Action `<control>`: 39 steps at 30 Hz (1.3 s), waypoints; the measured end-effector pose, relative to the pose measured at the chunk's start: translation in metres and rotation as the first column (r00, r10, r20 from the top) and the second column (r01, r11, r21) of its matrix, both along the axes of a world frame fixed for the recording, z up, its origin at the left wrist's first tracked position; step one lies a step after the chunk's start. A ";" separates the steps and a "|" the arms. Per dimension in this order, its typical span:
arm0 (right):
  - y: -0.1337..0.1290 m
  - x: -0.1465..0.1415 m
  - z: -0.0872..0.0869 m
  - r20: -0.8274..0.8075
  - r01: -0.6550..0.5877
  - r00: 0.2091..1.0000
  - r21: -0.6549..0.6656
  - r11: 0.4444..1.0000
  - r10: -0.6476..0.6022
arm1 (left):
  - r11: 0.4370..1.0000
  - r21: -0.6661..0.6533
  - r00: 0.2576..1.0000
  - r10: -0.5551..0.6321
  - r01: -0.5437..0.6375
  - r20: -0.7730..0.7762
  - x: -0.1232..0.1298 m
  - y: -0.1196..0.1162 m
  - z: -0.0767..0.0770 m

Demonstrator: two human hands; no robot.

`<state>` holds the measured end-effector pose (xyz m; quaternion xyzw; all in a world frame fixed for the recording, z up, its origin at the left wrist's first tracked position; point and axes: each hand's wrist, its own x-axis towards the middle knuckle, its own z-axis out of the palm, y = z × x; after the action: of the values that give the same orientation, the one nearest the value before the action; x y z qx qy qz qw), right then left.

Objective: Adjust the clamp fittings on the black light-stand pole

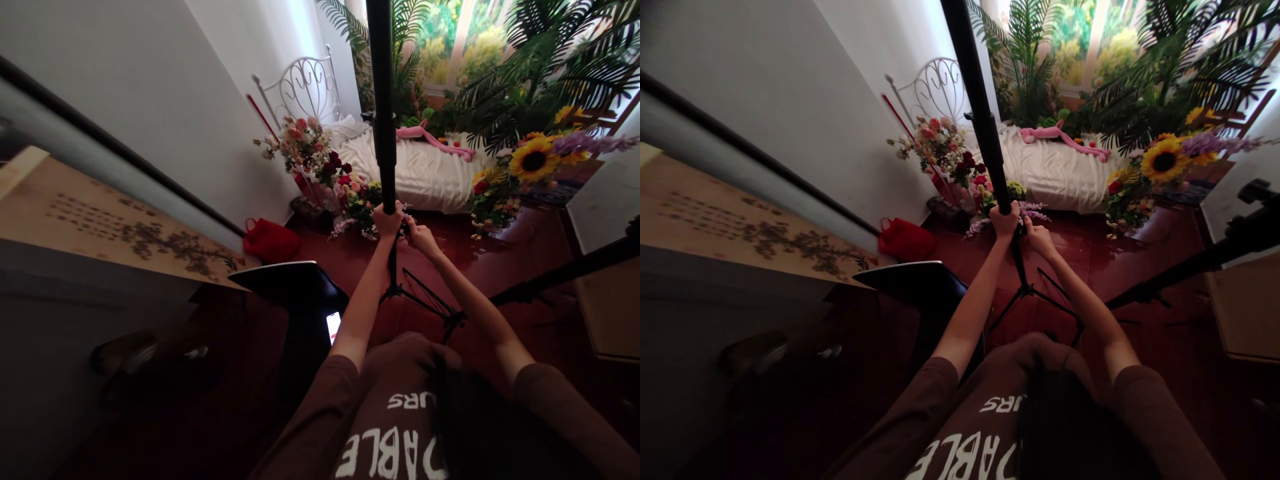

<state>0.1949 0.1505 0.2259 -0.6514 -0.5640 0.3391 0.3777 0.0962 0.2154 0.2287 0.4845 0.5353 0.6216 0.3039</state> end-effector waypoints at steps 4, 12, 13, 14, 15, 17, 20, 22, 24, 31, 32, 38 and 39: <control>0.003 -0.003 0.002 -0.203 -0.009 0.979 -0.082 0.997 -0.008 | 1.000 -0.021 1.000 -0.001 0.001 -0.019 0.000 -0.001 -0.001; -0.048 -0.005 -0.026 -0.461 -0.080 0.887 -0.121 0.989 0.015 | 0.993 0.119 1.000 0.013 -0.014 0.008 0.000 -0.011 -0.003; -0.060 -0.003 -0.039 -0.459 -0.080 0.888 -0.140 0.987 0.007 | 0.991 0.132 1.000 0.022 -0.022 0.003 0.000 -0.015 -0.006; -0.072 0.000 -0.053 -0.471 -0.076 0.882 -0.162 0.984 -0.009 | 0.989 0.141 0.999 0.033 -0.031 -0.010 0.000 -0.019 -0.011; -0.084 0.004 -0.068 -0.483 -0.081 0.875 -0.196 0.977 -0.025 | 0.988 0.148 0.998 0.048 -0.043 -0.028 0.001 -0.024 -0.017; -0.111 0.018 -0.095 -0.481 -0.052 0.872 -0.279 0.959 -0.092 | 0.984 0.164 0.994 0.080 -0.068 -0.070 0.003 -0.040 -0.037; -0.151 0.048 -0.127 -0.462 0.040 0.857 -0.382 0.923 -0.228 | 0.975 0.189 0.981 0.144 -0.117 -0.133 0.009 -0.071 -0.080; -0.176 0.072 -0.141 -0.454 0.146 0.810 -0.458 0.877 -0.372 | 0.972 0.181 0.971 0.179 -0.150 -0.161 0.016 -0.095 -0.112; -0.199 0.095 -0.148 -0.436 0.278 0.731 -0.513 0.812 -0.526 | 0.982 0.118 0.972 0.164 -0.145 -0.171 0.027 -0.117 -0.142; -0.254 0.141 -0.141 -0.438 0.676 0.474 -0.375 0.635 -0.764 | 0.929 0.055 0.914 -0.348 0.366 -0.211 0.096 -0.159 -0.172; -0.259 0.142 -0.138 -0.425 0.713 0.465 -0.340 0.613 -0.777 | 0.892 0.075 0.878 -0.420 0.446 -0.230 0.107 -0.162 -0.166; -0.270 0.152 -0.112 -0.444 0.831 0.401 -0.190 0.522 -0.801 | 0.561 0.175 0.587 -0.753 0.809 -0.298 0.175 -0.188 -0.113; -0.269 0.158 -0.105 -0.458 0.845 0.381 -0.180 0.504 -0.803 | 0.519 0.178 0.549 -0.788 0.836 -0.279 0.188 -0.192 -0.105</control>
<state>0.3530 -0.1190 0.1206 -0.7197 -0.0640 0.2342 0.6504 0.2837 0.0238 0.1237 0.7660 0.1716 0.4363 0.4398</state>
